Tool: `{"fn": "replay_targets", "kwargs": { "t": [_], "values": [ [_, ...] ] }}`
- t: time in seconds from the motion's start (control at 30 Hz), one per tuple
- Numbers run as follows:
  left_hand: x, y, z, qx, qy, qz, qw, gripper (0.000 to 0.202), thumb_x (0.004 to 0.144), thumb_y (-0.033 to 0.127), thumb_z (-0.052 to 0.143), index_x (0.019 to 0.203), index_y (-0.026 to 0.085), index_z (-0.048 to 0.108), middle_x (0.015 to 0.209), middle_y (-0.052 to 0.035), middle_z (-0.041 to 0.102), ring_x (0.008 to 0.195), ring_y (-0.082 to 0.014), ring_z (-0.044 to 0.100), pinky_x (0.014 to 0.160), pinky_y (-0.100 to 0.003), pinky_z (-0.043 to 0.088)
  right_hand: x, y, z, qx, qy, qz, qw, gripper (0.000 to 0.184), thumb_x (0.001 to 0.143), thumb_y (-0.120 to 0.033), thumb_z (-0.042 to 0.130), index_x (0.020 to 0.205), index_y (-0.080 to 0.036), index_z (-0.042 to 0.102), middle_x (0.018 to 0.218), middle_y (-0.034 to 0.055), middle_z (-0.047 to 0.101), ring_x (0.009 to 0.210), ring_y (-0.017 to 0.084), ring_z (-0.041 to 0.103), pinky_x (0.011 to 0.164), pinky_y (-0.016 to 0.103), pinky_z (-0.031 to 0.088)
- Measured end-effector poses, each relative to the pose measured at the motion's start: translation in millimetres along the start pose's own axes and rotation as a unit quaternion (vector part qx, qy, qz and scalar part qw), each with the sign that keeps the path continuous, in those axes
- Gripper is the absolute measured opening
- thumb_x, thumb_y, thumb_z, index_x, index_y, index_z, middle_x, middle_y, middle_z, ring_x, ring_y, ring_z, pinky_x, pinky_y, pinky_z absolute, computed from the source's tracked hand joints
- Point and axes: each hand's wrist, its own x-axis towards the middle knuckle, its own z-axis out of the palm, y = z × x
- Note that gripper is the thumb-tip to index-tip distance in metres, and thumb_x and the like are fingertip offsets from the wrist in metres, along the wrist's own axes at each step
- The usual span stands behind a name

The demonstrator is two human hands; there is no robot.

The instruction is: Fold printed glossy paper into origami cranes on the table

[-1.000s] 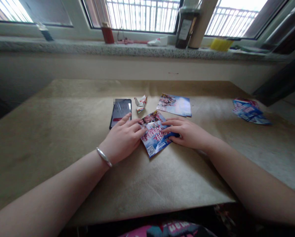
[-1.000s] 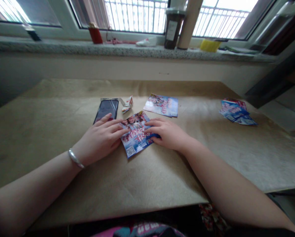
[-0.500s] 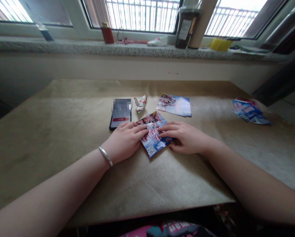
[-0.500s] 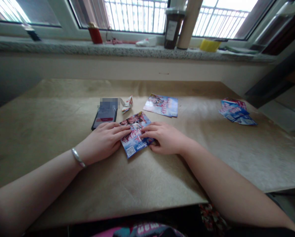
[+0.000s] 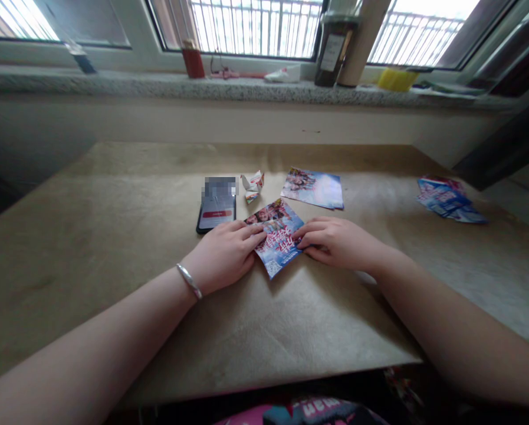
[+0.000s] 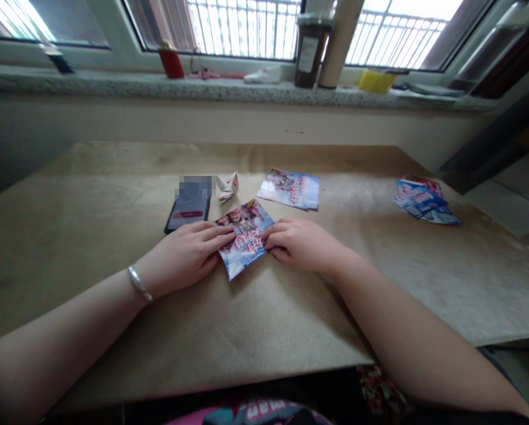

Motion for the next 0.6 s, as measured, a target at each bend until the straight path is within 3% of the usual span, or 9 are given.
{"fn": "replay_targets", "kwargs": {
  "t": [0.2,0.33,0.43,0.6],
  "values": [
    [1.6,4.5,-4.5,-0.001,0.007,0.005,1.0,0.031,0.089,0.026,0.046,0.116,0.02,0.06,0.118,-0.0051,0.064,0.1,-0.0239,0.059,0.091,-0.043,0.045,-0.9,1.3,-6.3,-0.002,-0.017,0.04,0.999,0.014,0.079,-0.015,0.052,0.08,-0.021,0.065,0.098,0.0021,0.069,0.089,0.017,0.061,0.078,0.03,0.047],
    [4.0,5.2,-5.7,-0.038,-0.008,0.008,0.999,0.028,0.087,0.02,0.047,0.112,0.013,0.059,0.11,-0.0093,0.066,0.1,-0.0225,0.059,0.09,-0.037,0.048,-2.7,2.9,-8.8,-0.007,-0.028,0.075,0.997,0.011,0.075,-0.016,0.052,0.078,-0.02,0.061,0.089,0.0031,0.066,0.082,0.016,0.059,0.072,0.027,0.044],
    [4.2,4.4,-5.4,-0.072,-0.019,-0.013,0.997,0.034,0.083,0.015,0.048,0.116,0.009,0.055,0.107,-0.0122,0.064,0.101,-0.0227,0.058,0.09,-0.034,0.05,-3.6,4.1,-9.2,-0.027,-0.025,0.109,0.993,0.007,0.076,-0.019,0.05,0.077,-0.019,0.057,0.084,0.0044,0.062,0.075,0.016,0.057,0.068,0.027,0.042],
    [1.5,4.4,-4.7,-0.134,0.015,-0.075,0.988,0.052,0.083,0.016,0.046,0.134,0.01,0.035,0.114,-0.0145,0.06,0.1,-0.0231,0.06,0.091,-0.038,0.051,-2.9,7.4,-7.2,-0.044,-0.028,0.157,0.986,0.006,0.078,-0.024,0.051,0.075,-0.02,0.054,0.076,0.0044,0.061,0.07,0.017,0.054,0.064,0.027,0.039]
  ]
}}
